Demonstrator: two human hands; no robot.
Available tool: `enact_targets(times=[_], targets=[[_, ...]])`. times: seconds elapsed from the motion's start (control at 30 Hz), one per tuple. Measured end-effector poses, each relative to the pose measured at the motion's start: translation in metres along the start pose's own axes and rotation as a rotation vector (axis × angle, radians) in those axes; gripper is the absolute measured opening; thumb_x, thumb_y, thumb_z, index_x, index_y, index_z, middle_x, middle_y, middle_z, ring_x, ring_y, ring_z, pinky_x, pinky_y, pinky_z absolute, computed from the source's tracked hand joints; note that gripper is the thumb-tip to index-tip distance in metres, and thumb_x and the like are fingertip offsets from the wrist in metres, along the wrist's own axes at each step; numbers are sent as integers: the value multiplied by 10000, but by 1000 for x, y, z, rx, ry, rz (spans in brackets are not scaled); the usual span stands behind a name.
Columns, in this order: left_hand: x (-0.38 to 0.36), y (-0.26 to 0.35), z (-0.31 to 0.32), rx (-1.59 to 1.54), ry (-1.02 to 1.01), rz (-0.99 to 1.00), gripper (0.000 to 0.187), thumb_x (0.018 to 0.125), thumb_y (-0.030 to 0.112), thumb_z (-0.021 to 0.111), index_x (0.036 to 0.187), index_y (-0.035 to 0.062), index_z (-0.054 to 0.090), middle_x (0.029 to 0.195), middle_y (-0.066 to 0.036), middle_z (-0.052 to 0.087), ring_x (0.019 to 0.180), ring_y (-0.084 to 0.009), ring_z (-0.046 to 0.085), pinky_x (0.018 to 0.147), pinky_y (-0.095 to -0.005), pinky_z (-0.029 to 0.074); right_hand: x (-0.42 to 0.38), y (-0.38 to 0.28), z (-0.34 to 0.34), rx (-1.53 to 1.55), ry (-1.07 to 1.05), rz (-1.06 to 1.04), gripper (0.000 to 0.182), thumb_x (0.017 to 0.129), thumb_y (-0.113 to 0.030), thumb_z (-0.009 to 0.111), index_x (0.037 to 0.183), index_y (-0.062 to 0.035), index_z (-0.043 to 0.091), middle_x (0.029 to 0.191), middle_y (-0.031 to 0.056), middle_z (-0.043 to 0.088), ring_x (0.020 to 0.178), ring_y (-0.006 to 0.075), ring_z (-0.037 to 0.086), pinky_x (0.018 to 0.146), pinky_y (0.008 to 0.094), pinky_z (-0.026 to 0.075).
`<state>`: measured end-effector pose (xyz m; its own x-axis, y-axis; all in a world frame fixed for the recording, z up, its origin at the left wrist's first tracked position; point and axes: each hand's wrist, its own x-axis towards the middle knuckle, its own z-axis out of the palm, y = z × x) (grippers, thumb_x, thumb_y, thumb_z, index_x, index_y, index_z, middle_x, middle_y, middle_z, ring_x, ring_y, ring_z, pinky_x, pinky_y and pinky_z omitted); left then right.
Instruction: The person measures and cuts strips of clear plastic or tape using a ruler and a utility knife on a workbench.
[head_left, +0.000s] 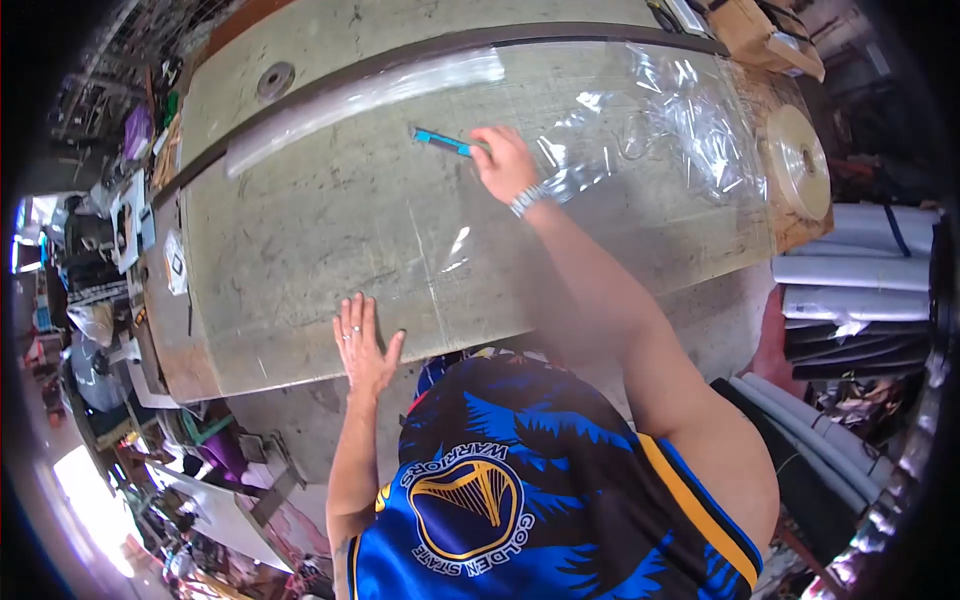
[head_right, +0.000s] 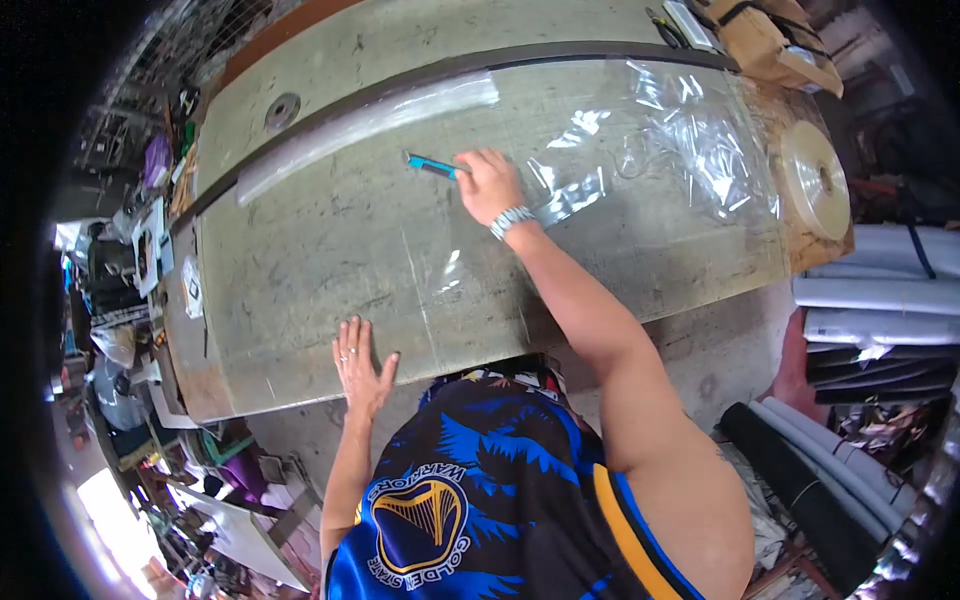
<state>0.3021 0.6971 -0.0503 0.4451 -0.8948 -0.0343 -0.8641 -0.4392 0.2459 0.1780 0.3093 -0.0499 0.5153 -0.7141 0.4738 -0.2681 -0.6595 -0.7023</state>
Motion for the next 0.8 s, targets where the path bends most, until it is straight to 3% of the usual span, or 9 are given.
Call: enact_targets(times=[0.1,0.17,0.27,0.37,0.6,0.8], targets=[[-5,-40,-10,-1,40,-12,803,892,406,712,1557,67,416,1646,-145,355,1552,-360,256,1250,-555,192,-46,0,-29,-40,-107,-76,176,904,-94,663,1077,-72,686,1066,111,697,1061,355,633,900,462,501],[-8,-71,-17,9,52,-23,790,900,409,709,1553,69,422,1643,-139,362,1549,-356,263,1249,-552,200,-78,-8,-49,-140,-205,-78,264,919,-116,663,1178,-74,680,1211,125,676,1156,349,619,972,478,481],[-14,-127,-33,32,53,-32,764,915,394,697,1553,73,424,1646,-128,363,1552,-344,263,1249,-546,207,-116,-17,-56,-364,-298,-141,364,949,-160,651,1305,-81,646,1416,136,593,1321,343,549,1088,492,421],[-15,-187,-48,49,68,3,735,928,388,681,1553,92,431,1656,-108,352,1561,-326,251,1253,-544,207,-144,-36,-41,-497,-381,-62,431,978,-207,632,1390,-84,601,1530,145,507,1440,338,448,1158,516,357],[-12,-302,-81,112,63,19,706,942,431,668,1526,90,466,1648,-98,367,1553,-311,267,1252,-528,217,-167,-118,18,-556,-462,17,488,996,-266,622,1442,-80,554,1558,156,477,1472,328,410,1189,531,313],[-18,-366,-103,99,87,-15,652,948,372,670,1529,148,474,1649,-80,370,1552,-317,271,1261,-520,204,-169,-147,71,-601,-436,3,493,1000,-289,613,1444,-82,553,1564,157,465,1437,390,420,1165,533,327]])
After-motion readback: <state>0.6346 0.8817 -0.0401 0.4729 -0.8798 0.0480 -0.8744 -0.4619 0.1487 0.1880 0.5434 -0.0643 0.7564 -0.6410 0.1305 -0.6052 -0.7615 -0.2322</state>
